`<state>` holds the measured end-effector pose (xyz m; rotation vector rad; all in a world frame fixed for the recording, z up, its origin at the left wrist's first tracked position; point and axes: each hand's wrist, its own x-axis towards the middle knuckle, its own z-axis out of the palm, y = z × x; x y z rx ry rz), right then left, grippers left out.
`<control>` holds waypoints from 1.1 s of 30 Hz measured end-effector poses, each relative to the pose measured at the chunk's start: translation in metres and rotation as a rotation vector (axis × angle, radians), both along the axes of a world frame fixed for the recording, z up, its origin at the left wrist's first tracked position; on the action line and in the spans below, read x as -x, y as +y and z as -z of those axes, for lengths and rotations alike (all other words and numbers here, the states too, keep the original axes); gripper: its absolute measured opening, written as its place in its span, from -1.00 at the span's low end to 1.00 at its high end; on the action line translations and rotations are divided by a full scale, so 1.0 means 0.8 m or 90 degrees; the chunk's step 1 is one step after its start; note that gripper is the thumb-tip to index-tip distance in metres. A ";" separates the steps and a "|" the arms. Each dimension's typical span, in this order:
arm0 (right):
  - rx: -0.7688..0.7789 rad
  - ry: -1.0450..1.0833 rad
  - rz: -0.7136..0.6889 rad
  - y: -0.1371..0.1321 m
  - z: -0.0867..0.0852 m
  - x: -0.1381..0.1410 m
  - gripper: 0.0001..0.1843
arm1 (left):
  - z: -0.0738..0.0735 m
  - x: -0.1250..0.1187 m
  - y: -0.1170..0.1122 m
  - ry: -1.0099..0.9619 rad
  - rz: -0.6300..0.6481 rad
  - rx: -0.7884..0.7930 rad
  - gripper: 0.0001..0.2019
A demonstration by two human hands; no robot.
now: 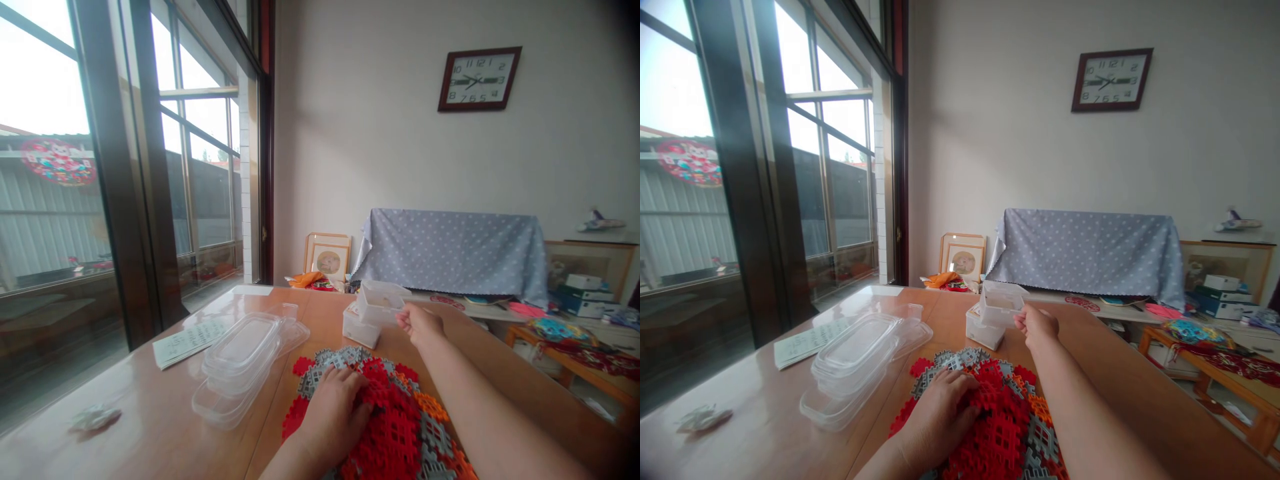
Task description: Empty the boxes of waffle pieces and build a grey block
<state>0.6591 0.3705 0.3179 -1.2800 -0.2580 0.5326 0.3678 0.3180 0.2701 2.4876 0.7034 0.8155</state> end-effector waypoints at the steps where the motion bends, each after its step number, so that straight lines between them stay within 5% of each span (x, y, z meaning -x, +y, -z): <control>1: 0.007 0.000 -0.004 0.004 -0.001 0.004 -0.81 | 0.001 0.000 0.000 -0.002 -0.001 0.002 -0.75; 8: 0.003 -0.044 -0.016 0.015 -0.014 0.028 -0.80 | -0.005 0.004 -0.002 0.012 -0.002 -0.002 -0.72; 14: 0.045 -0.183 -0.074 -0.018 0.001 0.042 -0.62 | -0.018 0.009 -0.006 0.030 -0.018 -0.026 -0.63; 20: 0.119 -0.402 -0.337 -0.085 0.045 0.086 -0.43 | -0.013 0.011 0.001 0.040 -0.032 -0.030 -0.59; 24: 0.243 -0.675 -0.513 -0.119 0.068 0.096 -0.26 | -0.010 0.014 0.005 0.051 -0.017 -0.005 -0.66; 33: 0.292 -0.713 -0.401 -0.158 0.090 0.034 -0.60 | -0.009 0.018 0.020 0.064 -0.052 -0.007 -0.88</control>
